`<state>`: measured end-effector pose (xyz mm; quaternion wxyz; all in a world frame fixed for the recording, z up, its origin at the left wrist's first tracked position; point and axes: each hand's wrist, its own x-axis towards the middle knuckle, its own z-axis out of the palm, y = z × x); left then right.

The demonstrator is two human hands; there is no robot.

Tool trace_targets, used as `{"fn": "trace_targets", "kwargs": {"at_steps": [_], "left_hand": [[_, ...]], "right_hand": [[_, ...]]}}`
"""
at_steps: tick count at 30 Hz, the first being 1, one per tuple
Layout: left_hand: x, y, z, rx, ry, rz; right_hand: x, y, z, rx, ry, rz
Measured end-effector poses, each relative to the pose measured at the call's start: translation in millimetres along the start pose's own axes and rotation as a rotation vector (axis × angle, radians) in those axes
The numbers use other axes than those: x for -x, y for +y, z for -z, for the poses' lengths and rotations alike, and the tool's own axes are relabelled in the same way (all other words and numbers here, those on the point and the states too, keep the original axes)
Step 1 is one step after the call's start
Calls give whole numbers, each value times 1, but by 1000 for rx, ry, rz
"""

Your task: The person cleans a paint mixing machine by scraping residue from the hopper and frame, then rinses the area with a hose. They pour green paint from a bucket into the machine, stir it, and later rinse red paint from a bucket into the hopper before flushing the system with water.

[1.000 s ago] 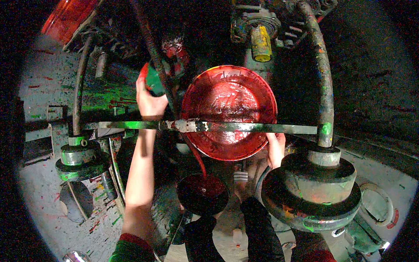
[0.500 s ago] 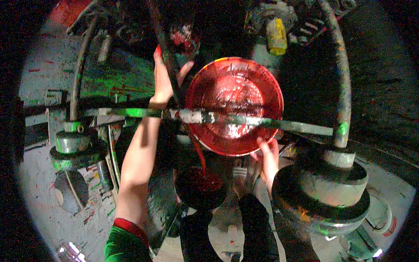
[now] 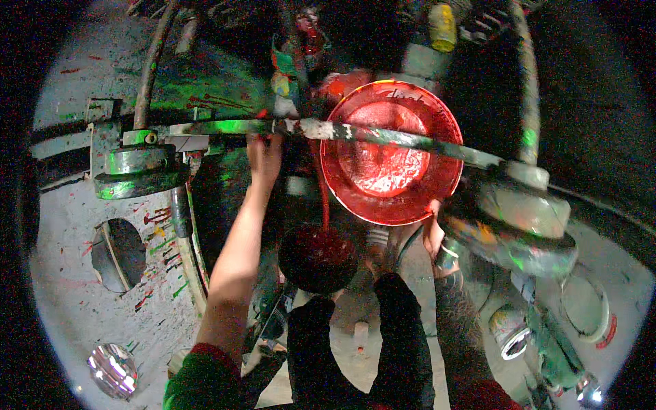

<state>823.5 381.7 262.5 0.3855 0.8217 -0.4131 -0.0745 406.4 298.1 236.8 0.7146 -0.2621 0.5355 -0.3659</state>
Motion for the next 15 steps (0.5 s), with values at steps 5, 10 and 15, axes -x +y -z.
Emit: {"fn": "trace_targets", "kwargs": {"at_steps": [5, 10, 15], "left_hand": [[152, 54, 9, 574, 33, 445], [191, 120, -12, 1254, -227, 1111], [196, 168, -1, 1321, -376, 1230]], "right_hand": [[26, -2, 19, -86, 64, -234], [88, -26, 0, -135, -18, -83], [147, -40, 16, -188, 309, -115]]}}
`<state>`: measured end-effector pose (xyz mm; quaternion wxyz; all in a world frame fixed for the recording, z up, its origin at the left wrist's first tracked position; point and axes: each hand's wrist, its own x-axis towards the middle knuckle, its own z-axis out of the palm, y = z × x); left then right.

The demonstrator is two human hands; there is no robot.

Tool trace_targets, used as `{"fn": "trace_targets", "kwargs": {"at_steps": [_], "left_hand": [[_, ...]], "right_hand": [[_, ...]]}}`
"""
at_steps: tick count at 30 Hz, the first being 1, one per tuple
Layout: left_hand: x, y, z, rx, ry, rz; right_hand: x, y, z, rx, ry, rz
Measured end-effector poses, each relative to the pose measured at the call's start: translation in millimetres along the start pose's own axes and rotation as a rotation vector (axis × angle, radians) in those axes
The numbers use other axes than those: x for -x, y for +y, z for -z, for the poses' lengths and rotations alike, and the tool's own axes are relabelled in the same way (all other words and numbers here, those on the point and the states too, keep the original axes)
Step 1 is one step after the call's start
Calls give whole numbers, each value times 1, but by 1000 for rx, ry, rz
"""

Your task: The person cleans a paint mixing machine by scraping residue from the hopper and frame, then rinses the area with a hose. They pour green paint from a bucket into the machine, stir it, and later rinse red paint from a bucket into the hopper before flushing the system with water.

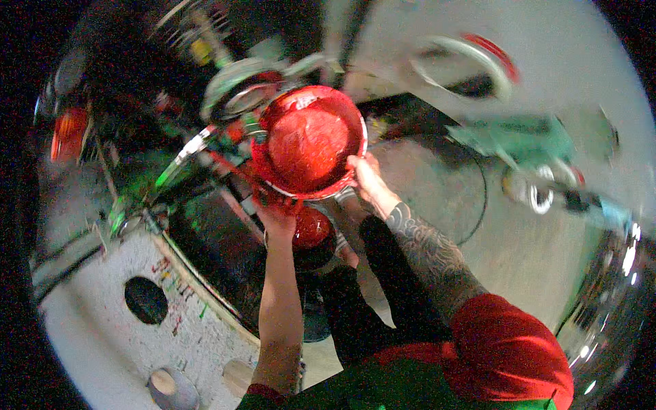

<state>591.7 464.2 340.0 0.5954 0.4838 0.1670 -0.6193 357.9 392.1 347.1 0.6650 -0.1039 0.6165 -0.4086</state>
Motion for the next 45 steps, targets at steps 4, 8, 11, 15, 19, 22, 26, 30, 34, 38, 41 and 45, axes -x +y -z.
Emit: {"fn": "trace_targets", "kwargs": {"at_steps": [4, 8, 11, 15, 19, 22, 26, 30, 34, 38, 41, 45], "left_hand": [[45, -33, -19, -250, -118, 121], [91, -84, -41, -424, -110, 271], [123, -145, -54, -558, -166, 284], [139, -240, -59, -807, -161, 433], [147, -347, -53, -1244, -446, 522], [160, -396, -36, -1813, -661, 312], [162, -385, -12, -2367, -998, -219], [142, -327, -12, -2232, -509, 13], [126, -288, -35, -1850, -157, 151], [110, -276, -32, -1803, -150, 94], [90, -271, -7, -1780, 22, 60], [81, -249, 37, -1629, 57, -46]], "right_hand": [[63, 10, 82, -180, 90, -37], [131, 15, 160, -286, 298, 0], [184, 10, 224, -260, 398, 22], [226, 23, 317, -472, 521, 10], [228, 58, 445, -698, 669, 84], [236, 99, 540, -872, 805, 83], [237, 166, 669, -1198, 1000, 92], [233, 244, 778, -1328, 1002, 318], [212, 330, 887, -1274, 1195, 572], [235, 455, 986, -1545, 1241, 441], [239, 532, 985, -635, 1387, 431], [271, 520, 951, -1390, 1048, 490]]}}
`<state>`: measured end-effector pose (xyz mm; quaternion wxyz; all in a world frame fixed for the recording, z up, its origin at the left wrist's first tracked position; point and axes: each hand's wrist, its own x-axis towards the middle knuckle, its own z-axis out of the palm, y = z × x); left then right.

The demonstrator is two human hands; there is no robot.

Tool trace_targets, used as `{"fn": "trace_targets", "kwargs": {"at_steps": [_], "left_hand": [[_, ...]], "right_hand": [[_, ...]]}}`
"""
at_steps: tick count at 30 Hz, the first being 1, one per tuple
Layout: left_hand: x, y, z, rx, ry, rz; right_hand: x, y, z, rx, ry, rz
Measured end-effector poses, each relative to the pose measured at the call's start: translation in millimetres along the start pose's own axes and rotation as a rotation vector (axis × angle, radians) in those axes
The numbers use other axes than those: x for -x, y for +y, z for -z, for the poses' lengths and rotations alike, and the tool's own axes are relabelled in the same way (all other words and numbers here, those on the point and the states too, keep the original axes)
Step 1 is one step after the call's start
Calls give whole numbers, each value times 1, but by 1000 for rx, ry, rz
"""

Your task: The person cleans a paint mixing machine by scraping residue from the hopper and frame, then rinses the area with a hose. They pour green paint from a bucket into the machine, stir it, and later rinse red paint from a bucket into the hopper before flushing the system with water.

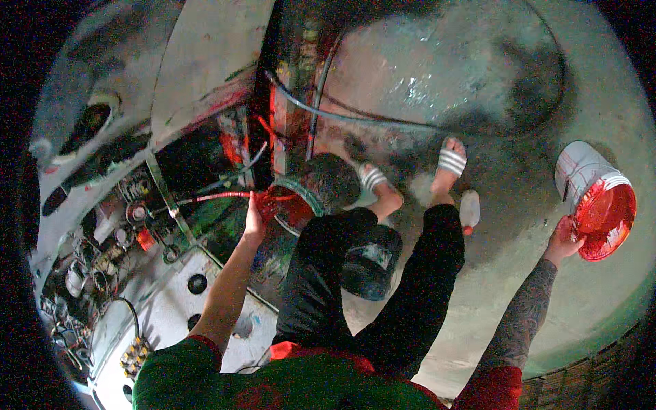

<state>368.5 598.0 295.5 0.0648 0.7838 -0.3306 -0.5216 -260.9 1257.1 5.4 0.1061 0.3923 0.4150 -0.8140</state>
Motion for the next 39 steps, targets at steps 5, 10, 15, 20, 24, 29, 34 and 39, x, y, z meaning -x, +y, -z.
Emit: {"fn": "trace_targets", "kwargs": {"at_steps": [5, 10, 15, 20, 24, 29, 34, 39], "left_hand": [[19, -49, 46, 485, -59, 125], [32, -90, 73, 865, -20, 185], [11, -141, 85, 965, 96, 44], [-12, -238, 95, 683, 601, -14], [-45, -304, 79, 842, 818, 486], [-85, -345, 66, 1469, 489, 309], [-101, -359, 62, 1628, 391, 207], [-96, -351, 73, 1519, 334, 191]], "right_hand": [[80, 62, -81, 969, -50, -82], [168, 258, -164, 1554, -726, 11], [268, 493, -243, 2102, -1346, 335], [377, 675, -251, 2025, -1779, 341], [499, 721, -179, 1857, -1606, -516], [569, 711, -180, 2186, -1586, -223], [596, 728, -184, 2288, -1642, -106], [620, 730, -187, 2022, -1533, -104]]}}
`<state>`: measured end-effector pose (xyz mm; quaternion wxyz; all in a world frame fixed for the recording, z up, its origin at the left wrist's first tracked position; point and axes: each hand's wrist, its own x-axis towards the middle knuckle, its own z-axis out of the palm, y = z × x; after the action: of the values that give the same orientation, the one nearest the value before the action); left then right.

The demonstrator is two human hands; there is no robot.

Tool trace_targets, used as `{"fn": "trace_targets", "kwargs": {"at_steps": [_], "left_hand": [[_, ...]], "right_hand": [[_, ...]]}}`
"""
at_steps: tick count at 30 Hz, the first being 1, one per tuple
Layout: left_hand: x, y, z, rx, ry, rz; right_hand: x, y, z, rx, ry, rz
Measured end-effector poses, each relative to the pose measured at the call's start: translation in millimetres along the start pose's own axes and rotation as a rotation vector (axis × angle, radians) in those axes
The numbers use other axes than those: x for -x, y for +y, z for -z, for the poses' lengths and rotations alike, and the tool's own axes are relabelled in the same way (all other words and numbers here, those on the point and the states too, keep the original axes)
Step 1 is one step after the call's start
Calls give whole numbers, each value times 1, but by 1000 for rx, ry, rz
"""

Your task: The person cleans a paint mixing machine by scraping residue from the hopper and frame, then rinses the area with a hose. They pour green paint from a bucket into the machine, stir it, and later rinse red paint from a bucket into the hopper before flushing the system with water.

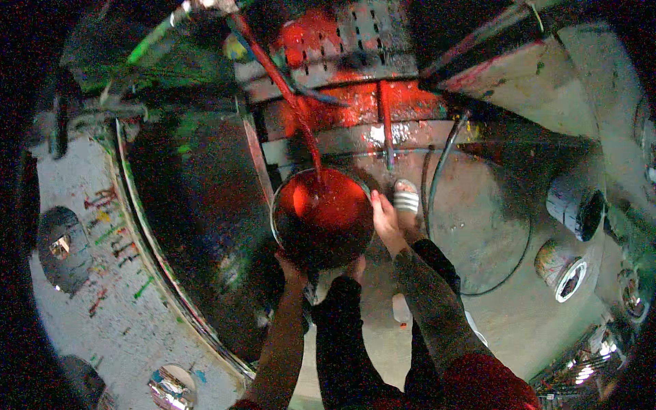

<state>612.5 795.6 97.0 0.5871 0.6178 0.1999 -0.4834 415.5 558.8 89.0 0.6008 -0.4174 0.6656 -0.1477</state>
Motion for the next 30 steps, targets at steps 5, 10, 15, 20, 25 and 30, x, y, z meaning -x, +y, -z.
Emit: {"fn": "trace_targets", "kwargs": {"at_steps": [5, 10, 15, 20, 25, 30], "left_hand": [[29, 66, -14, -113, 38, 81], [72, 140, -82, -74, 54, 177], [99, 217, -181, -86, 40, 241], [51, 262, -262, -313, -62, 118], [-38, 293, -350, -391, -176, -4], [-46, 318, -421, -249, -253, -23]], "right_hand": [[26, -51, 28, -144, -66, -171], [39, -134, 62, -339, -206, -237], [31, -229, 112, -267, -220, -256], [-8, -293, 134, -191, -75, -143], [-94, -335, 140, -317, -22, 89], [-130, -364, 131, -347, 187, 152]]}}
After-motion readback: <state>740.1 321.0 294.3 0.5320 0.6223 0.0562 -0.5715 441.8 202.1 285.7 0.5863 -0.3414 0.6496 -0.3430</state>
